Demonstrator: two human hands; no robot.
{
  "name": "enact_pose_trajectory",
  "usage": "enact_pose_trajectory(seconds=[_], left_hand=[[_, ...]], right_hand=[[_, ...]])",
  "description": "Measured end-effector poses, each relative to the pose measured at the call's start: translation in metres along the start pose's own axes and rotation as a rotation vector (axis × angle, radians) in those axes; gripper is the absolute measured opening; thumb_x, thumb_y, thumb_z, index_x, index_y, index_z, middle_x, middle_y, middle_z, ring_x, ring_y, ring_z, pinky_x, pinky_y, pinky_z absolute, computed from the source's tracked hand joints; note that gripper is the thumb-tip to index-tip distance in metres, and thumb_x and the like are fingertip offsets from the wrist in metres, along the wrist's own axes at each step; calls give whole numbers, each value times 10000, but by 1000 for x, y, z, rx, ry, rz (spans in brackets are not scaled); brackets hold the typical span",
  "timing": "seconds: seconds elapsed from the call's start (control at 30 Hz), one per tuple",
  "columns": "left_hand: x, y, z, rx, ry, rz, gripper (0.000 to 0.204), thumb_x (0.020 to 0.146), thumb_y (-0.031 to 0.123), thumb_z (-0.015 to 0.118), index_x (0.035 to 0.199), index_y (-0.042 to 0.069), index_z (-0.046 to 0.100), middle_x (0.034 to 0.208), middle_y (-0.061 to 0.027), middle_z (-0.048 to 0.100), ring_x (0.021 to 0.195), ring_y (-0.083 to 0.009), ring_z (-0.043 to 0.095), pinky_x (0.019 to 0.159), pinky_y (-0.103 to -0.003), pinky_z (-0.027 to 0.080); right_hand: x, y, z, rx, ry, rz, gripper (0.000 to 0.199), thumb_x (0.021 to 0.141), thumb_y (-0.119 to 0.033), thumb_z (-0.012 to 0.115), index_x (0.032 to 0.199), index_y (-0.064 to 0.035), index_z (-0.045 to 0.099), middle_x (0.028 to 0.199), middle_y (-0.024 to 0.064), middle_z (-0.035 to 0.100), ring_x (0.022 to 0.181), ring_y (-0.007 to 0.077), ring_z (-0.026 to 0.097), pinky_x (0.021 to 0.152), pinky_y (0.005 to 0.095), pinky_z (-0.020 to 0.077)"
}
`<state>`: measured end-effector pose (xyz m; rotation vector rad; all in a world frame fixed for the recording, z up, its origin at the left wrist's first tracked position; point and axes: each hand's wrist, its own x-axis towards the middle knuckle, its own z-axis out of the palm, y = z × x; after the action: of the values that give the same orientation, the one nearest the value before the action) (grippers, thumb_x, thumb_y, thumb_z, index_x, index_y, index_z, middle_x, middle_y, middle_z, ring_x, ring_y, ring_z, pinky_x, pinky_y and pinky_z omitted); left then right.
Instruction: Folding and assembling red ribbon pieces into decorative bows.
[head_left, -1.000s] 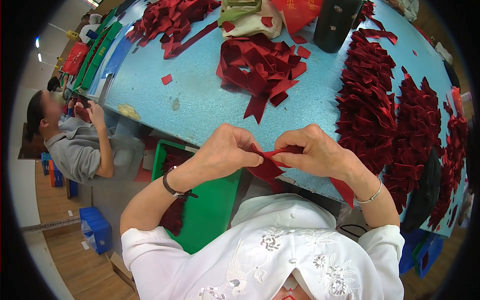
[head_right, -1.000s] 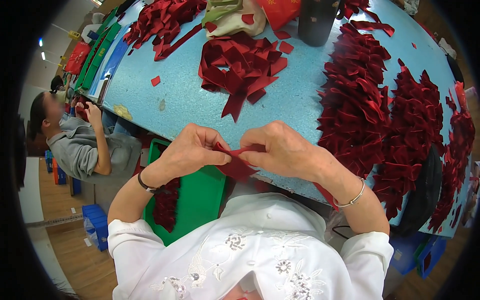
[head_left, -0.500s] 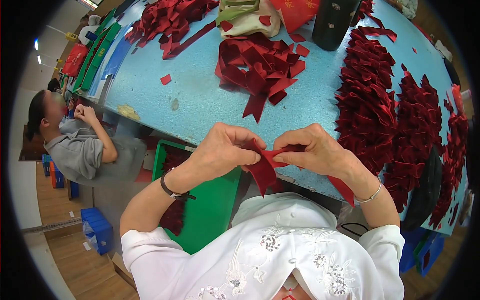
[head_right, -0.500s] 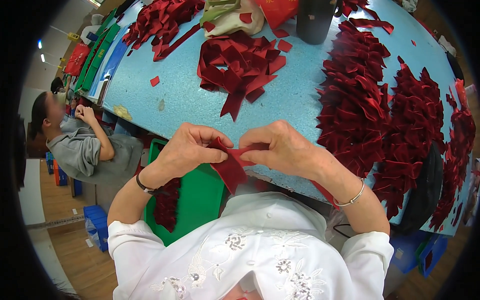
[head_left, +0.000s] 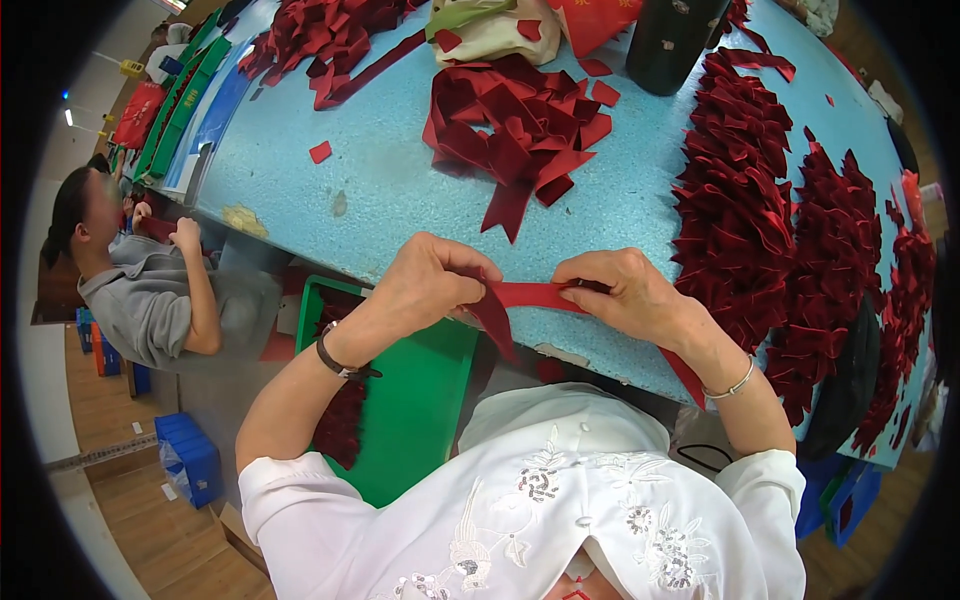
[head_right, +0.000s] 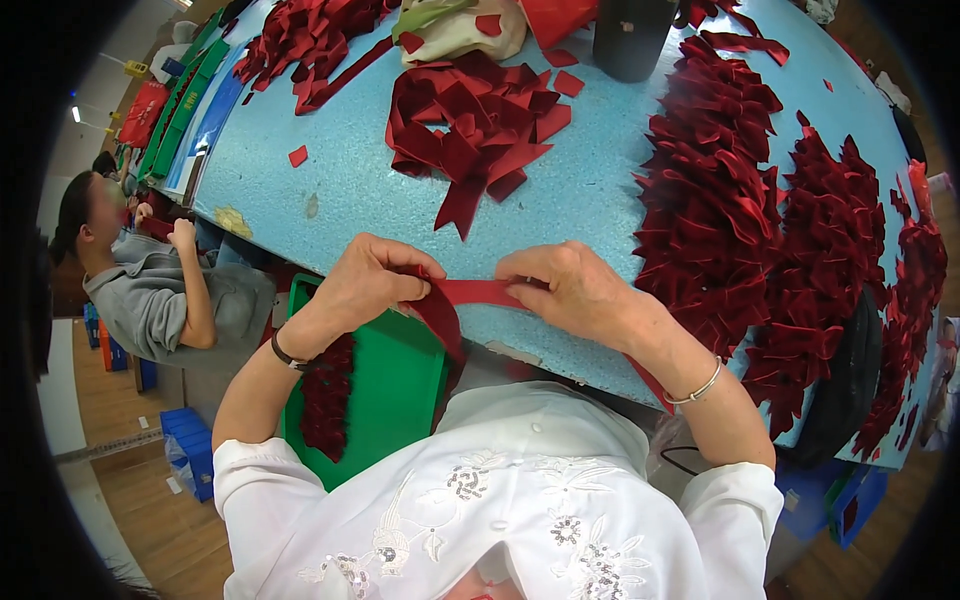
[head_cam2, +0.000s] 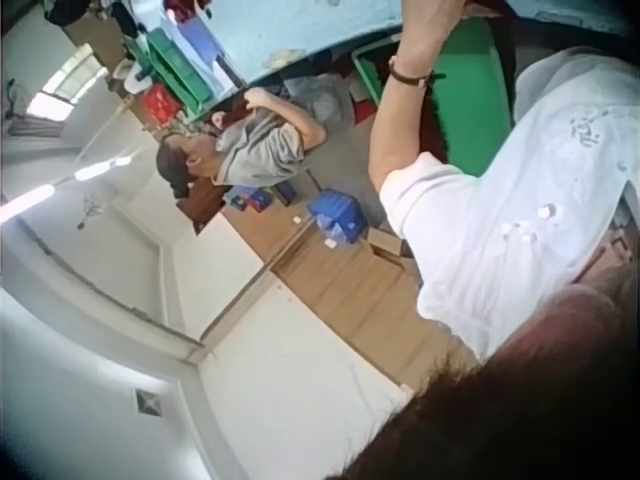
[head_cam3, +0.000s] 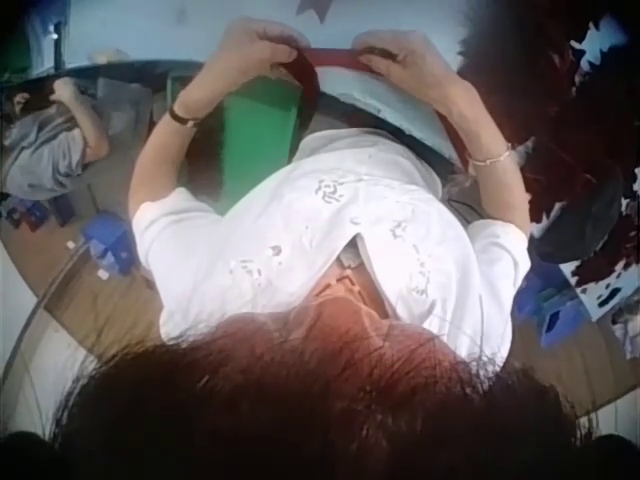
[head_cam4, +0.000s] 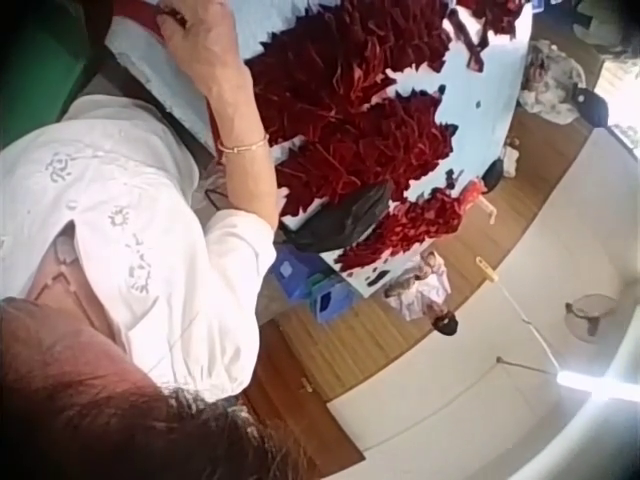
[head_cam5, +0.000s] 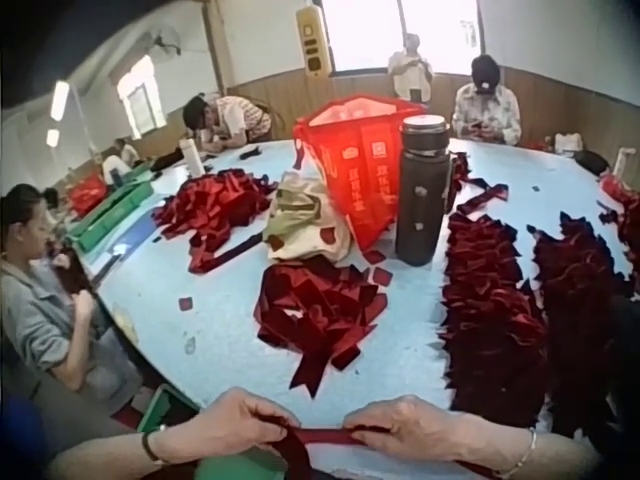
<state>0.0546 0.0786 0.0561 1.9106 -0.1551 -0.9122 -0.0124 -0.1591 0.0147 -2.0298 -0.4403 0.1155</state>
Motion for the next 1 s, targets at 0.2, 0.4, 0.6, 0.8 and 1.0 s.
enact_pose_trajectory(seconds=[0.2,0.4,0.6,0.8,1.0], left_hand=[[11,-13,-4,187,32,123,202,745,-22,594,909,-19,712,741,-46,660,648,-75,567,590,-237,468],[18,-13,-8,347,35,246,249,713,-50,576,920,-8,708,746,-90,630,688,-129,587,602,-259,464],[19,-25,-6,495,69,495,269,695,-71,573,905,20,713,816,-133,614,740,-236,611,639,-314,493],[20,-32,-2,613,107,665,236,693,-75,591,865,35,710,863,-143,579,760,-304,611,671,-382,517],[17,-34,-1,744,125,764,247,667,-95,598,867,14,693,850,-139,559,760,-291,600,650,-373,511]], right_hand=[[3,7,0,-326,43,-201,156,745,16,657,898,-6,630,847,117,645,727,273,629,614,346,517],[2,14,-4,-606,36,-331,219,714,-5,659,925,-24,603,901,114,590,771,263,597,637,353,498],[-4,19,-9,-699,-25,-436,237,707,-28,648,935,-8,587,859,96,549,730,223,560,630,324,468],[-17,13,-14,-853,-57,-449,236,702,-41,648,923,5,579,841,77,530,697,191,538,625,303,450],[-28,12,-26,-802,-102,-403,209,745,-40,661,936,-2,585,867,80,546,693,190,546,611,295,446]])
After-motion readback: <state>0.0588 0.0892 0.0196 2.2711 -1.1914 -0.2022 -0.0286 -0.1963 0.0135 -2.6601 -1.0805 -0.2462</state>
